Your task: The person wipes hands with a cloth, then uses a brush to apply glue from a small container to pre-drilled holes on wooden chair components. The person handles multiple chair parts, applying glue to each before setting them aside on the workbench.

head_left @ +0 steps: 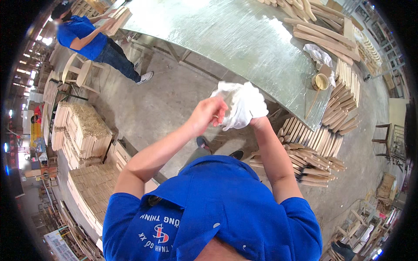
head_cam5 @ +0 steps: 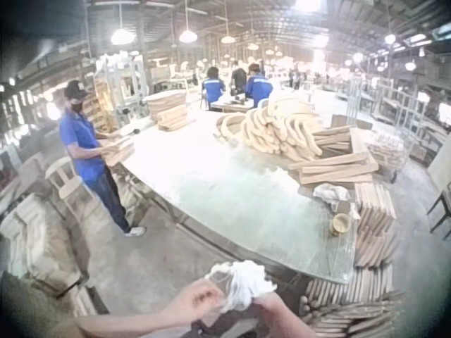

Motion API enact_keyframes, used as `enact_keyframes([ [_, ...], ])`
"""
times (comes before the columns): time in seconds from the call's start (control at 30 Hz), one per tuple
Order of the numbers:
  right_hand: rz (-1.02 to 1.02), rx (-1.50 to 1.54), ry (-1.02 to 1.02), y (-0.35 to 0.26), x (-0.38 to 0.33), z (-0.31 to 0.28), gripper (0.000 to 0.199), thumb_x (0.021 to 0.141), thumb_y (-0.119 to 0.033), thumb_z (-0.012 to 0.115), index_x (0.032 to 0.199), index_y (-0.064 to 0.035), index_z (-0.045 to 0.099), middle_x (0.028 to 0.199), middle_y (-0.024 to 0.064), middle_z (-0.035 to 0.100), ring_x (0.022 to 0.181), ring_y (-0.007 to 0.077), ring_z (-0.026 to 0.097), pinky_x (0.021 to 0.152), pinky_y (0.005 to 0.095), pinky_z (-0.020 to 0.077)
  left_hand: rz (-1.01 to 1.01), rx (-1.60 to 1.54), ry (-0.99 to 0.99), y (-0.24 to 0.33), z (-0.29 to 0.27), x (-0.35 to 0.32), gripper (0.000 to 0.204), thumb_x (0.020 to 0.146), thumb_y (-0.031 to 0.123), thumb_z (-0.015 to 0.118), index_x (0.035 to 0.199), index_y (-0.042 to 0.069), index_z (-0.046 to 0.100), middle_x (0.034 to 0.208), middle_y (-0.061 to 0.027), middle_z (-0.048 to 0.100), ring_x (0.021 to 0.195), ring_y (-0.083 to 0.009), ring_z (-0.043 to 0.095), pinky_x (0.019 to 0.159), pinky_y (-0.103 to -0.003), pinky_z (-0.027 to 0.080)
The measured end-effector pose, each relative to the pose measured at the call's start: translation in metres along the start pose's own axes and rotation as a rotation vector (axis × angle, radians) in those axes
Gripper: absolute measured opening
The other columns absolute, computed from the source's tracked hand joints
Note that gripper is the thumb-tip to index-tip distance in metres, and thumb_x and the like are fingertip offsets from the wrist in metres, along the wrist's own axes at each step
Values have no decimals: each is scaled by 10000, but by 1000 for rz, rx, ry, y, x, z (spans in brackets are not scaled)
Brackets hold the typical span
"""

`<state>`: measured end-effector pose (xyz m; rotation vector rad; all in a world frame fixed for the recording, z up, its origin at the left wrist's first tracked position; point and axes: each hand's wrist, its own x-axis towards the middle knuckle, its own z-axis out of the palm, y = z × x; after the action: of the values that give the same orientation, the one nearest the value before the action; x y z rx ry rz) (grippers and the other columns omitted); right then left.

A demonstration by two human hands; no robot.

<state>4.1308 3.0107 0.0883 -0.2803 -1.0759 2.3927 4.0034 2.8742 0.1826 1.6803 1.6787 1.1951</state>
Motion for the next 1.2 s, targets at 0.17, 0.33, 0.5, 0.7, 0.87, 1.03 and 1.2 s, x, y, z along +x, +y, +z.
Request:
enact_keyframes([
  [0.17,-310,-410,256,22,72,39,423,845,-255,602,1178,-14,500,1134,102,552,1028,220,533,894,347,444,-580,-1048,318,-73,46,71,391,841,305,584,1134,55,516,1043,-137,559,974,-247,546,819,-378,453],
  [0.33,-381,-325,494,-9,134,30,433,849,-277,593,1180,-15,497,1135,101,552,1028,227,534,894,349,445,-424,-1463,359,-118,44,139,360,854,289,570,1118,48,518,1023,-117,580,918,-244,576,771,-365,479],
  [0.5,-435,72,550,-20,185,44,444,853,-299,584,1183,-17,495,1136,100,552,1029,233,535,894,352,445,-199,-1290,221,-142,-1,183,331,868,273,557,1101,41,521,1004,-98,602,863,-242,606,723,-352,505],
  [0.7,-436,-170,508,-55,179,24,460,856,-348,555,1174,-22,495,1144,109,546,1020,243,540,873,350,449,426,881,-150,-96,-82,187,659,767,288,578,1346,70,351,1392,-156,314,1326,-365,206,1067,-542,163],
  [0.87,-298,-1237,649,-46,164,68,456,843,-279,570,1203,-17,475,1198,150,493,1104,252,469,958,338,348,349,970,-219,-62,-72,151,742,735,278,582,1384,76,284,1453,-173,203,1358,-401,50,1052,-610,-3],
  [1.03,-426,-269,409,-61,121,81,403,908,-280,509,1232,-46,460,1205,81,494,1114,193,478,917,296,407,287,994,-405,-16,-55,131,813,688,290,635,1354,-20,285,1430,-221,212,1350,-417,67,1051,-613,-12],
  [1.2,-131,256,483,-81,86,84,425,914,-364,484,1223,-72,469,1133,85,561,1035,199,548,837,331,483,354,1025,-478,24,-55,110,856,670,324,673,1342,-40,288,1424,-224,216,1361,-372,87,1044,-625,40],
])
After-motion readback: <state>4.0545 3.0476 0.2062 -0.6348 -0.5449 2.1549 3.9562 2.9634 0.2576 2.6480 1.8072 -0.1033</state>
